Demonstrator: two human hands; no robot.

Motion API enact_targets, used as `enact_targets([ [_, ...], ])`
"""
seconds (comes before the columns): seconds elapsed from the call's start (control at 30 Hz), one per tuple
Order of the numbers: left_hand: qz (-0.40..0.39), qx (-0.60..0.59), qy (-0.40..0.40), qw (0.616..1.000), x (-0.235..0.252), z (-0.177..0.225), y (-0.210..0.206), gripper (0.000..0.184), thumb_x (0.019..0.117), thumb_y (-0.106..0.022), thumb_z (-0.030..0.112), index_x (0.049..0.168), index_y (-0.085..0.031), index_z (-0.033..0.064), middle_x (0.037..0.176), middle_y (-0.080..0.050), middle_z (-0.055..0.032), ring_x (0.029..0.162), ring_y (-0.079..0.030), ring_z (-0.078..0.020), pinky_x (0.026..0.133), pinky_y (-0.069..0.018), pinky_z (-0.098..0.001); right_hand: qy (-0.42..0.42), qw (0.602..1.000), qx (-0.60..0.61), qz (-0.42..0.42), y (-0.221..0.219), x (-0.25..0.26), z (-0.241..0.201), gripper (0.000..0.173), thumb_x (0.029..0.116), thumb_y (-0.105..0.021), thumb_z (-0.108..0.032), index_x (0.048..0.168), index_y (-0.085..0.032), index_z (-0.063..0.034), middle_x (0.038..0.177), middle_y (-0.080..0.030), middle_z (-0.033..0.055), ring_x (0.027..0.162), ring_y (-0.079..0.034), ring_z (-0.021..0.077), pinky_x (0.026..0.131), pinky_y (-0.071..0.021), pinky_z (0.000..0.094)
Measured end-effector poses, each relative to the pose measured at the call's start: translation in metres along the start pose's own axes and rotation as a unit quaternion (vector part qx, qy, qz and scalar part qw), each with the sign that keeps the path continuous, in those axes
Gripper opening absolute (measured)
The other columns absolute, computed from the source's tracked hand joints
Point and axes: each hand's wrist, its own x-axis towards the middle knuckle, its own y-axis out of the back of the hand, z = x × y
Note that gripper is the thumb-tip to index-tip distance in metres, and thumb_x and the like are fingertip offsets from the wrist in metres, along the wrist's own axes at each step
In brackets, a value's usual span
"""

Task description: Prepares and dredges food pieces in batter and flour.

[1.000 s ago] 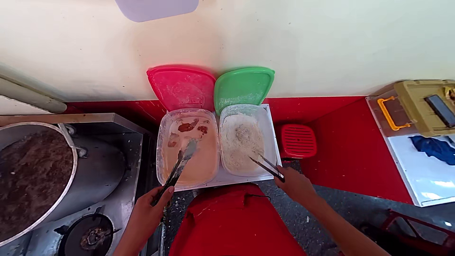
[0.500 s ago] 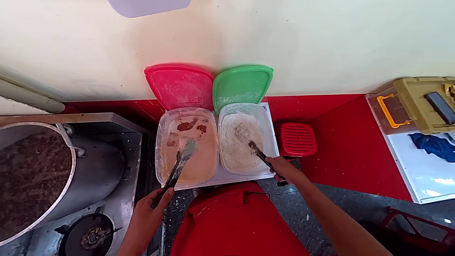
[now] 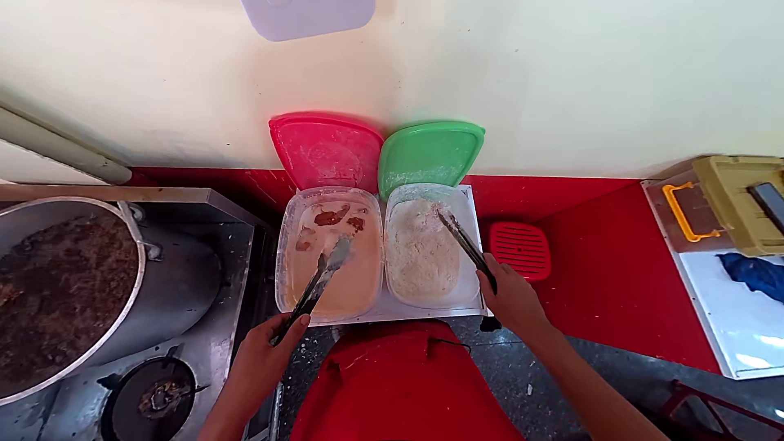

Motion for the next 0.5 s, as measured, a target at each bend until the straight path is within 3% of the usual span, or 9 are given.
enact_targets([
  [0.1, 0.002, -0.003, -0.001, 1.0, 0.003, 0.0, 0.001, 0.056, 0.0898, -0.062, 0.07, 0.104, -0.074, 0.0167, 0.071, -0.063, -0.001, 0.048, -0.052, -0.015, 0.042, -0.0432, -0.0321, 0.033, 0.997, -0.011, 0.061, -0.008, -0.012, -0.001, 0.052, 0.1073, -0.046, -0.042, 0.154, -0.048, -0.0181, 0.108, -0.068, 0.0162, 0.079, -0.071, 0.0338, 0.066, -0.0593, 0.0546],
  [0.17, 0.002, -0.006, -0.001, 1.0, 0.002, 0.001, 0.001, 0.056, 0.0904, -0.062, 0.069, 0.105, -0.074, 0.0164, 0.071, -0.063, -0.0007, 0.048, -0.052, -0.0144, 0.042, -0.0429, -0.0311, 0.04, 0.998, -0.031, 0.043, -0.02, -0.027, -0.007, 0.057, 0.1055, -0.049, -0.043, 0.155, -0.046, -0.015, 0.114, -0.067, 0.0182, 0.073, -0.071, 0.0332, 0.062, -0.0601, 0.0531],
  [0.23, 0.002, -0.006, 0.001, 1.0, 0.002, 0.001, 0.001, 0.055, 0.0907, -0.062, 0.068, 0.105, -0.075, 0.0167, 0.072, -0.064, 0.0001, 0.049, -0.052, -0.0133, 0.042, -0.0429, -0.0301, 0.002, 0.994, -0.06, -0.092, -0.028, -0.041, -0.014, 0.065, 0.1036, -0.052, -0.045, 0.158, -0.039, -0.0125, 0.126, -0.062, 0.0234, 0.083, -0.072, 0.038, 0.073, -0.06, 0.0565],
  [0.3, -0.001, -0.005, 0.004, 1.0, 0.002, 0.001, 0.002, 0.053, 0.0913, -0.062, 0.067, 0.105, -0.074, 0.017, 0.073, -0.064, 0.0004, 0.049, -0.052, -0.0131, 0.043, -0.0434, -0.0301, -0.036, 0.974, -0.066, -0.215, -0.031, -0.047, -0.01, 0.06, 0.1048, -0.05, -0.045, 0.154, -0.042, -0.0117, 0.13, -0.061, 0.0254, 0.101, -0.069, 0.0419, 0.085, -0.0566, 0.0589],
  [0.5, -0.007, -0.006, 0.01, 1.0, 0.003, 0.0, 0.003, 0.053, 0.0917, -0.061, 0.067, 0.105, -0.074, 0.0175, 0.071, -0.062, 0.0005, 0.05, -0.051, -0.0131, 0.043, -0.0422, -0.03, -0.035, 0.962, -0.108, -0.25, -0.022, -0.041, 0.013, 0.063, 0.1043, -0.054, -0.043, 0.159, -0.037, -0.0147, 0.133, -0.058, 0.0249, 0.105, -0.068, 0.0432, 0.086, -0.0567, 0.0588],
])
